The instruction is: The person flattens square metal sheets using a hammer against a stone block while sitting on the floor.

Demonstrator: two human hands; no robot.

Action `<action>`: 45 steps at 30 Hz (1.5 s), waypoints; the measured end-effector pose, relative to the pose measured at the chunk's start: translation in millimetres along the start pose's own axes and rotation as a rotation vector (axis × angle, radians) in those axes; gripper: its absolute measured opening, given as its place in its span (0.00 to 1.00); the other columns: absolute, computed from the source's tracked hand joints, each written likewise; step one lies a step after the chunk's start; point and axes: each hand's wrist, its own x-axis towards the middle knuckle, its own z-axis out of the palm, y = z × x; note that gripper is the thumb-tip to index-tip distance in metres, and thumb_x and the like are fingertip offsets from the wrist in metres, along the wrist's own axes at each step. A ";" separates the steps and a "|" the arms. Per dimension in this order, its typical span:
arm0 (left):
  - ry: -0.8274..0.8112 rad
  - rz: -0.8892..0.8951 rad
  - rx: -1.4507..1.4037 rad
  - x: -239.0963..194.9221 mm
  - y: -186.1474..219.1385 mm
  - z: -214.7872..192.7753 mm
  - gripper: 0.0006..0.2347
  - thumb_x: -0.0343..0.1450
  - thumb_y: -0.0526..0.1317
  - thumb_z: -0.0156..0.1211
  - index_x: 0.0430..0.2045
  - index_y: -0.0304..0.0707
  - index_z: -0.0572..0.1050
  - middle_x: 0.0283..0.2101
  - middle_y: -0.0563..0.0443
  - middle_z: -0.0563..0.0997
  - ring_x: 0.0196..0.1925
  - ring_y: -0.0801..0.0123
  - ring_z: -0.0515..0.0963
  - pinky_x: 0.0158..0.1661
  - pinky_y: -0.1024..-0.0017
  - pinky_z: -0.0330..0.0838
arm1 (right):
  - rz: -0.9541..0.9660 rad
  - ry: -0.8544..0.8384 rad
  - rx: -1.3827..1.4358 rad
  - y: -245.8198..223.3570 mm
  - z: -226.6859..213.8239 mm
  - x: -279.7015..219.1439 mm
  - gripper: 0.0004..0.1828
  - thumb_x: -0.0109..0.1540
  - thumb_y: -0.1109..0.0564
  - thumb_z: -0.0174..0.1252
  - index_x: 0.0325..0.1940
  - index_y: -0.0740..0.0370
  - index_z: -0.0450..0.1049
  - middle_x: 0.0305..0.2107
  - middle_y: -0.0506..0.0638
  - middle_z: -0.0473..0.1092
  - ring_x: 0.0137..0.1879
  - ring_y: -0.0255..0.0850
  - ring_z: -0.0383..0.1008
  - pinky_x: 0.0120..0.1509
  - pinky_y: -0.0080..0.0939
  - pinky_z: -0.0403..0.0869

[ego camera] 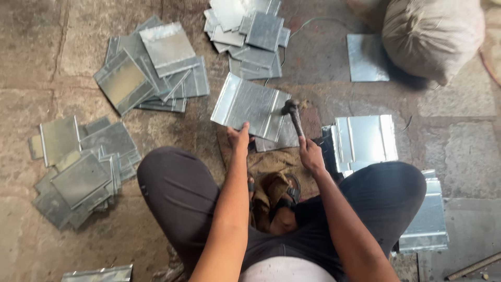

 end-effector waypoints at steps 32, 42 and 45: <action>-0.246 0.650 1.381 -30.9 92.4 -10.0 0.43 0.57 0.62 0.76 0.67 0.65 0.58 0.73 0.41 0.51 0.75 0.39 0.49 0.67 0.26 0.39 | 0.525 -0.278 0.521 2.8 12.6 -48.4 0.27 0.70 0.37 0.43 0.37 0.64 0.72 0.18 0.53 0.68 0.21 0.44 0.72 0.26 0.45 0.71; -0.057 0.148 1.216 6.6 70.2 -9.0 0.64 0.47 0.64 0.81 0.76 0.74 0.36 0.75 0.25 0.40 0.73 0.28 0.57 0.66 0.39 0.60 | 0.500 -0.154 0.491 -10.7 2.7 -46.0 0.28 0.71 0.39 0.46 0.29 0.64 0.66 0.15 0.47 0.64 0.18 0.33 0.65 0.21 0.37 0.65; 0.008 0.172 1.232 16.3 51.5 -2.8 0.61 0.48 0.65 0.82 0.74 0.71 0.41 0.71 0.22 0.49 0.71 0.30 0.61 0.63 0.40 0.63 | 0.504 -0.164 0.538 -33.6 -18.1 -46.2 0.25 0.70 0.41 0.50 0.29 0.61 0.68 0.17 0.44 0.64 0.19 0.31 0.63 0.21 0.36 0.63</action>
